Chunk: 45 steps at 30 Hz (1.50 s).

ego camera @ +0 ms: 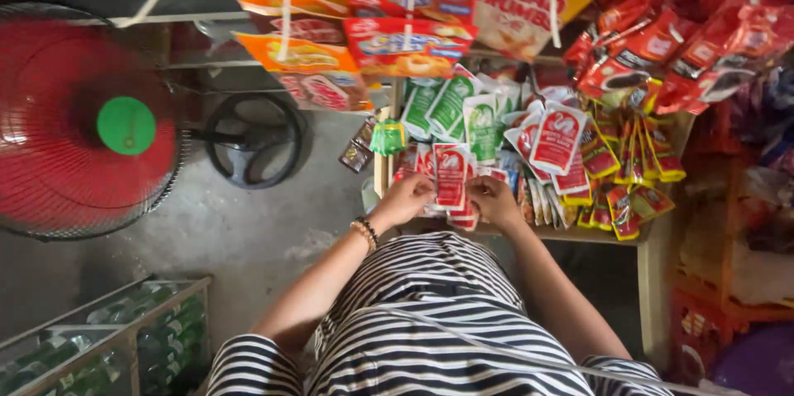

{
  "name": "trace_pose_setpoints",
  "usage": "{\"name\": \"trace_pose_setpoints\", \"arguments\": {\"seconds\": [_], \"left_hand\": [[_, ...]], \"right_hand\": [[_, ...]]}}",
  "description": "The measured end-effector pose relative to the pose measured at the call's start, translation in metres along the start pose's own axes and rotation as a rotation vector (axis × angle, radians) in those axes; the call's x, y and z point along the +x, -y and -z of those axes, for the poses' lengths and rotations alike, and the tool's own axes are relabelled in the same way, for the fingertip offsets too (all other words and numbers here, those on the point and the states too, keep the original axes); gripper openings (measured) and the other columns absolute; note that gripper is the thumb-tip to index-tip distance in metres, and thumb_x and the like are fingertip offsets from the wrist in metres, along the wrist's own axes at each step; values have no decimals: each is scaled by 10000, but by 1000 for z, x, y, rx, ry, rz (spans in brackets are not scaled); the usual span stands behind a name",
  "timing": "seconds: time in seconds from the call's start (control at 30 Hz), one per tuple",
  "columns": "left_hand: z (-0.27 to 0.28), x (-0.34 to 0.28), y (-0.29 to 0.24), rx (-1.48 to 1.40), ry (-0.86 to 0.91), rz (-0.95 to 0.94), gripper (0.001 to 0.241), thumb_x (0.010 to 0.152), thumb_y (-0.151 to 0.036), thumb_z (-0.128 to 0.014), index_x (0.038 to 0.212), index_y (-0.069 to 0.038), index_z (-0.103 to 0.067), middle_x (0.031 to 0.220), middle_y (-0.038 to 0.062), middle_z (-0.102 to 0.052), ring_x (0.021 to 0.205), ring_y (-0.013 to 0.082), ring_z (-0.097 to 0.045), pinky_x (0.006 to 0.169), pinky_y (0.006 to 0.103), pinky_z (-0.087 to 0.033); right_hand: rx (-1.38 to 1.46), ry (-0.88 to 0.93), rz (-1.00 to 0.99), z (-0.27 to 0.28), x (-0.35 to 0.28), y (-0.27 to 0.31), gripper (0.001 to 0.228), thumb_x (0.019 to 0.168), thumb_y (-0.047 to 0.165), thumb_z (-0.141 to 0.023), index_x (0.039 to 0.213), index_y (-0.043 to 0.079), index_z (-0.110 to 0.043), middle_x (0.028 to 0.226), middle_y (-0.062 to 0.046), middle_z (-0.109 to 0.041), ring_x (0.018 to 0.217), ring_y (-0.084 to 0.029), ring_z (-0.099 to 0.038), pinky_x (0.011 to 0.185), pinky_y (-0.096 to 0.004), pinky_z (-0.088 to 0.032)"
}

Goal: Restocking and organizing sauce packets on a shelf in a small grocery store.

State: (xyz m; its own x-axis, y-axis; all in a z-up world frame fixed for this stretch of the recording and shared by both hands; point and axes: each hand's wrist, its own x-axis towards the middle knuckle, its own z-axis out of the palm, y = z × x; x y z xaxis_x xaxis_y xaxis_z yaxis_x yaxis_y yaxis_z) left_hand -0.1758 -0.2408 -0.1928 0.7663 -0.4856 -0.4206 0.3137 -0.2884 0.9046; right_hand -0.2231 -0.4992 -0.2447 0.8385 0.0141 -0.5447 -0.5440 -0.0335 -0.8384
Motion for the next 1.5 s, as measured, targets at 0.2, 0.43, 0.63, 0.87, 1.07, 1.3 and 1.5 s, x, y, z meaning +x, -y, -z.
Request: {"name": "trace_pose_setpoints", "arguments": {"seconds": [0.2, 0.43, 0.63, 0.87, 1.07, 1.3, 1.5], "left_hand": [[-58, 47, 45, 211, 48, -16, 241, 908, -247, -754, 996, -30, -696, 901, 73, -762, 827, 153, -725, 735, 316, -577], [-108, 44, 5, 187, 21, 8, 221, 902, -228, -752, 985, -30, -695, 876, 69, -755, 802, 148, -722, 698, 324, -571], [-114, 22, 4, 15, 162, 335, 203, 945, -222, -708, 1030, -51, -638, 808, 23, -698, 609, 111, -647, 542, 264, -518], [-116, 31, -3, -68, 147, 409, 231, 1000, -285, -638, 1089, -71, -634, 852, 36, -693, 665, 115, -654, 585, 276, -545], [-127, 43, 10, -259, 207, 508, 310, 1013, -345, -596, 1107, -51, -624, 937, 64, -720, 752, 177, -720, 674, 325, -603], [-120, 45, -34, -554, 112, 494, 449, 1020, -453, -575, 1169, -35, -642, 1037, 123, -743, 907, 243, -745, 818, 391, -612], [-121, 49, -31, -857, -334, 235, 319, 881, -106, -789, 1153, -47, -633, 1016, 115, -727, 861, 248, -727, 769, 433, -614]], "right_hand": [[403, -223, -202, 60, 28, -80, 137, 914, 80, -663, 1043, 109, -703, 762, 0, -657, 618, -129, -595, 512, -289, -472], [1057, -283, -355, 116, 59, -99, 193, 993, 209, -680, 833, 123, -615, 705, 5, -601, 619, -138, -599, 591, -285, -562], [1207, -367, -220, 129, 76, -112, 367, 1029, 322, -711, 753, 130, -562, 634, 16, -526, 562, -120, -540, 508, -251, -496], [1189, -411, -193, 128, 79, -108, 220, 1019, 263, -656, 844, 150, -583, 656, 41, -524, 533, -76, -488, 470, -222, -420], [1339, -253, -391, 105, 24, -65, 263, 1045, 280, -595, 824, 146, -550, 641, 53, -504, 505, -64, -467, 463, -207, -411], [1131, -128, -452, 44, -40, -30, 186, 1005, 228, -543, 863, 126, -607, 607, 44, -489, 477, -86, -416, 454, -246, -370], [884, 91, -316, 9, -63, -36, 313, 1009, 213, -679, 753, 82, -555, 618, 10, -509, 514, -104, -430, 493, -280, -364]]}}
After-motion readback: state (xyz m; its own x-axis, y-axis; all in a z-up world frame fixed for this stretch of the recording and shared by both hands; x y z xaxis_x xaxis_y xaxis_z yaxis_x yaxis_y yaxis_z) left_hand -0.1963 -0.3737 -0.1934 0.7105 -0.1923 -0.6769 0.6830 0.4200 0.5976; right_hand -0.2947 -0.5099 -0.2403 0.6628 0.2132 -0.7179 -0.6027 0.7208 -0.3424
